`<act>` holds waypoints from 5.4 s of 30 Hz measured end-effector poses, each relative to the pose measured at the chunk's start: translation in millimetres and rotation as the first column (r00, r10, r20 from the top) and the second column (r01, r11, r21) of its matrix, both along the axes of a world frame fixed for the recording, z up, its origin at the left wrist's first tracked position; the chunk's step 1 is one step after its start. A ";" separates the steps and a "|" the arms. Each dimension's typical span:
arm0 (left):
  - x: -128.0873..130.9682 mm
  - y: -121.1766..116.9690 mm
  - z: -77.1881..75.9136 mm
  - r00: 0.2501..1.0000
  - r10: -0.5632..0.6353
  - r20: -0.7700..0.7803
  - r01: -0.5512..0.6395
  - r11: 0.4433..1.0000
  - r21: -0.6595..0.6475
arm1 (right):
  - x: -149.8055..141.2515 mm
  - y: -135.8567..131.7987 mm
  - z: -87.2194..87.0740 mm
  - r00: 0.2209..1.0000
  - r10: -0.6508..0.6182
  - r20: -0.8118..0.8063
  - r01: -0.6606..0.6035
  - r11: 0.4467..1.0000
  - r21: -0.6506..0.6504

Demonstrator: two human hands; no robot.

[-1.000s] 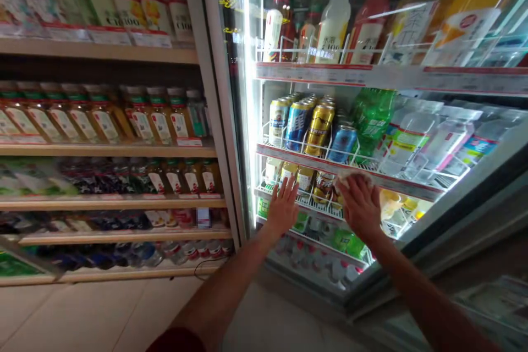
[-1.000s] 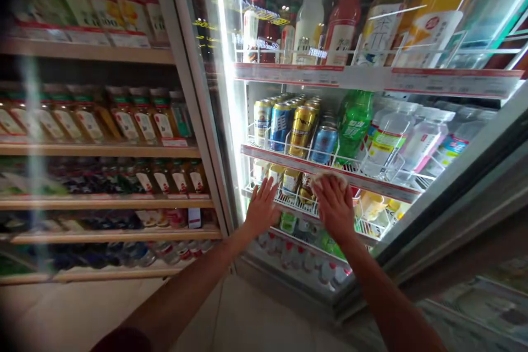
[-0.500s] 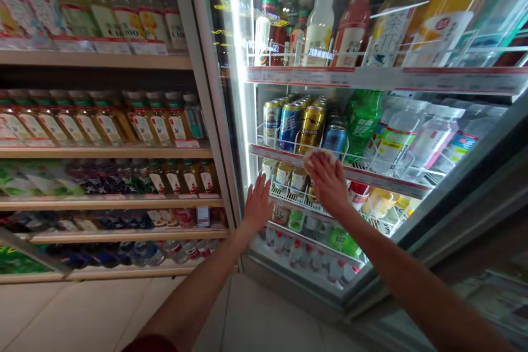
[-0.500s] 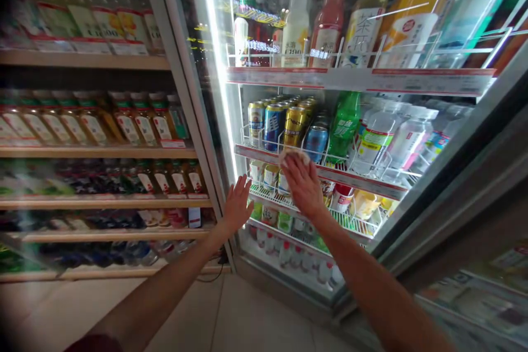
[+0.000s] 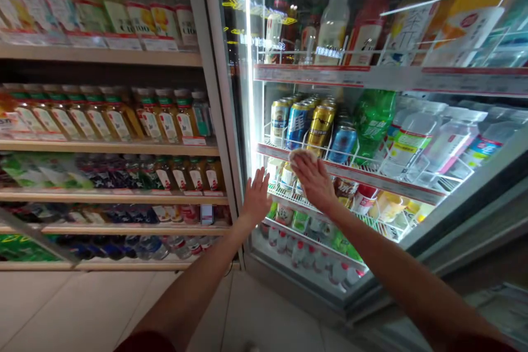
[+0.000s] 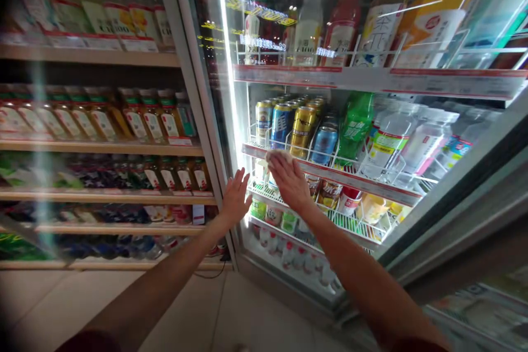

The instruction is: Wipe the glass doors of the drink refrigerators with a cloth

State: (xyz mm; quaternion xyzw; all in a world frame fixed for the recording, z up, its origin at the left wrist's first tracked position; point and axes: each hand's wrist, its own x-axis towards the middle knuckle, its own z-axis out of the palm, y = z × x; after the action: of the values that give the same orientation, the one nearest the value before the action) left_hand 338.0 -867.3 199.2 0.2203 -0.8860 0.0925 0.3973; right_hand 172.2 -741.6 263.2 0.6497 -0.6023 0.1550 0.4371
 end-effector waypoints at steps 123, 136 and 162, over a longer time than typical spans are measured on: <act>-87.0 -66.8 175.9 0.795 -0.334 -0.507 0.174 0.925 -0.338 | -65.1 86.7 152.5 0.938 -0.297 0.182 0.325 0.563 -0.760; -84.1 -66.8 176.1 0.768 -0.375 -0.520 0.208 0.913 -0.352 | -25.4 42.6 154.7 0.927 -0.376 0.014 0.330 0.794 -0.510; -87.0 -70.2 177.2 0.787 -0.342 -0.513 0.156 0.915 -0.372 | -16.4 7.1 186.9 0.965 -0.257 0.044 0.236 0.790 -0.566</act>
State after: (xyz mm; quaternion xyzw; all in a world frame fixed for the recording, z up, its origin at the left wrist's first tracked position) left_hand 251.0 -937.5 376.3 0.0522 -0.7227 0.1065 0.6809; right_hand 155.8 -734.4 450.1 0.4092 -0.6008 0.2568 0.6369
